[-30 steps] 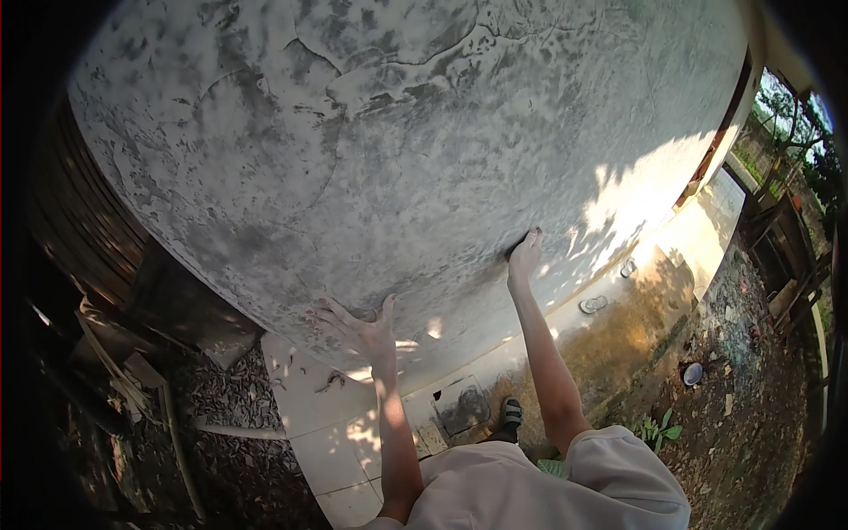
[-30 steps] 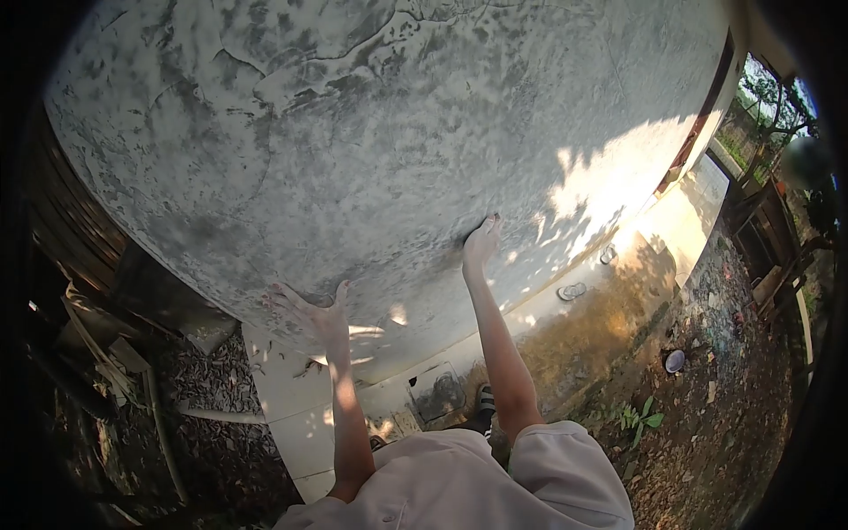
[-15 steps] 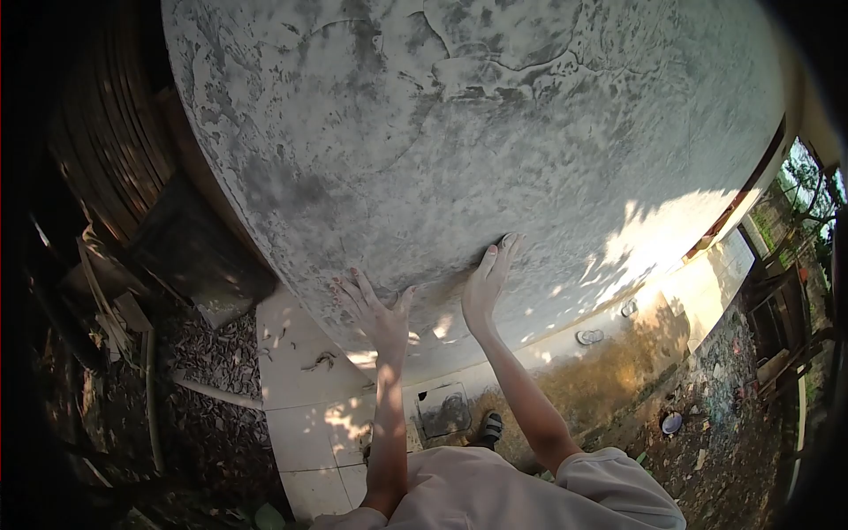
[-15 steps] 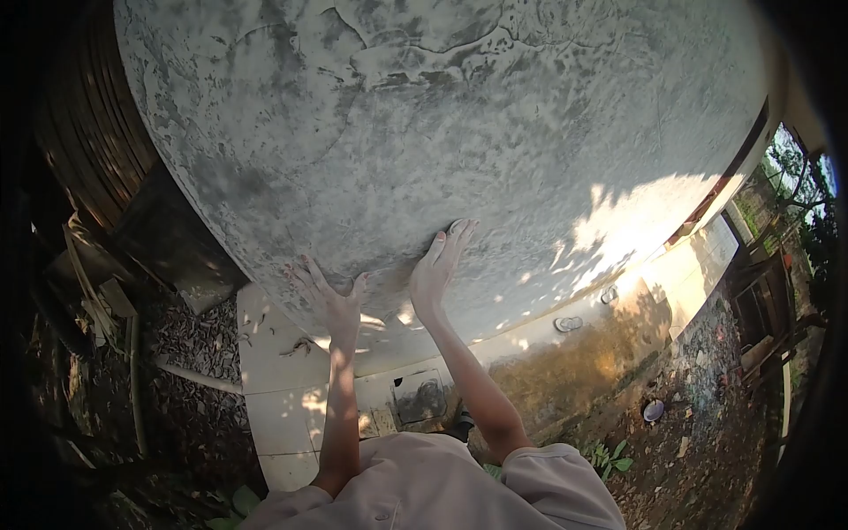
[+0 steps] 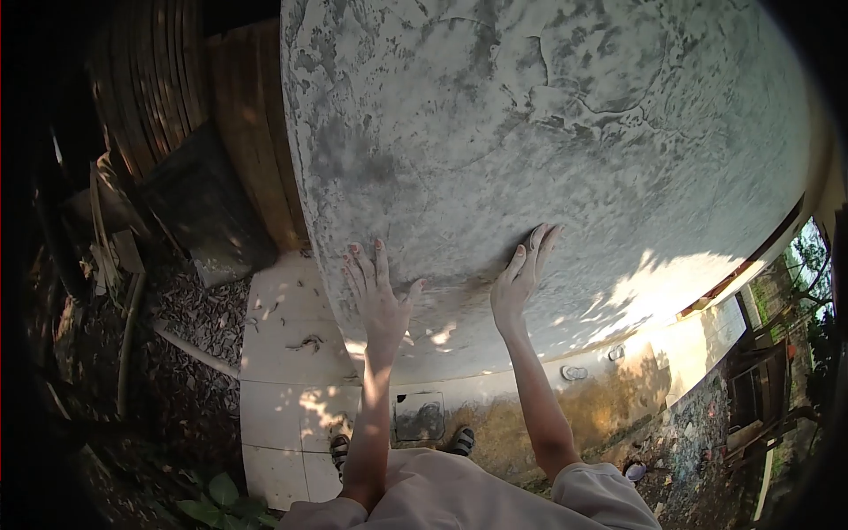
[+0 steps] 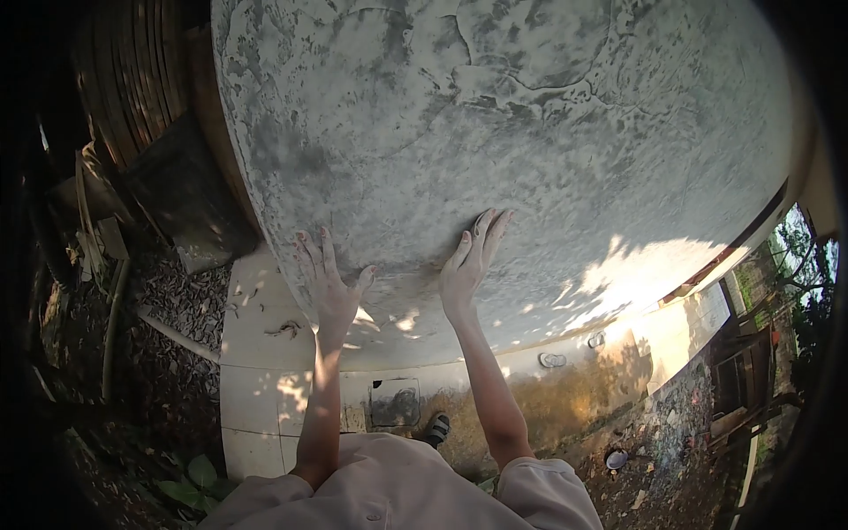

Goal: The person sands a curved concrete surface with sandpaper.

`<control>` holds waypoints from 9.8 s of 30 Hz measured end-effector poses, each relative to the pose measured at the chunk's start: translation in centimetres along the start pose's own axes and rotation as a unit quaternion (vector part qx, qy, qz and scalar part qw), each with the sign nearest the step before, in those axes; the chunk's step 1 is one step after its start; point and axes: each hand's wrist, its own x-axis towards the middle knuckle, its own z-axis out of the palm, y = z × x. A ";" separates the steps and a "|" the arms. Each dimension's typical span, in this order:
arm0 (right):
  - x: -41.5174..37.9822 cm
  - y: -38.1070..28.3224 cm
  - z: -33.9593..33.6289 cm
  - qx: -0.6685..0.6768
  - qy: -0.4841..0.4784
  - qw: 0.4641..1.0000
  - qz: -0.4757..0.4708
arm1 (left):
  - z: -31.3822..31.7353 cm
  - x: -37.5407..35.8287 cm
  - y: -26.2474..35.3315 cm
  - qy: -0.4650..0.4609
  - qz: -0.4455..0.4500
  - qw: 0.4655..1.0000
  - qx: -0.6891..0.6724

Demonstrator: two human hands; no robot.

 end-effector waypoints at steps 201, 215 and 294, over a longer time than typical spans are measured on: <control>-3.5 3.8 0.3 0.055 0.068 0.982 0.167 | 4.5 -2.5 -0.5 0.072 -0.082 0.988 0.106; -3.9 6.0 -0.3 0.061 0.050 0.987 0.139 | 4.2 -2.5 0.0 0.068 -0.101 0.989 0.077; -8.9 2.5 3.7 0.127 0.082 0.942 0.299 | 5.3 -3.1 -0.2 0.114 -0.038 0.984 0.129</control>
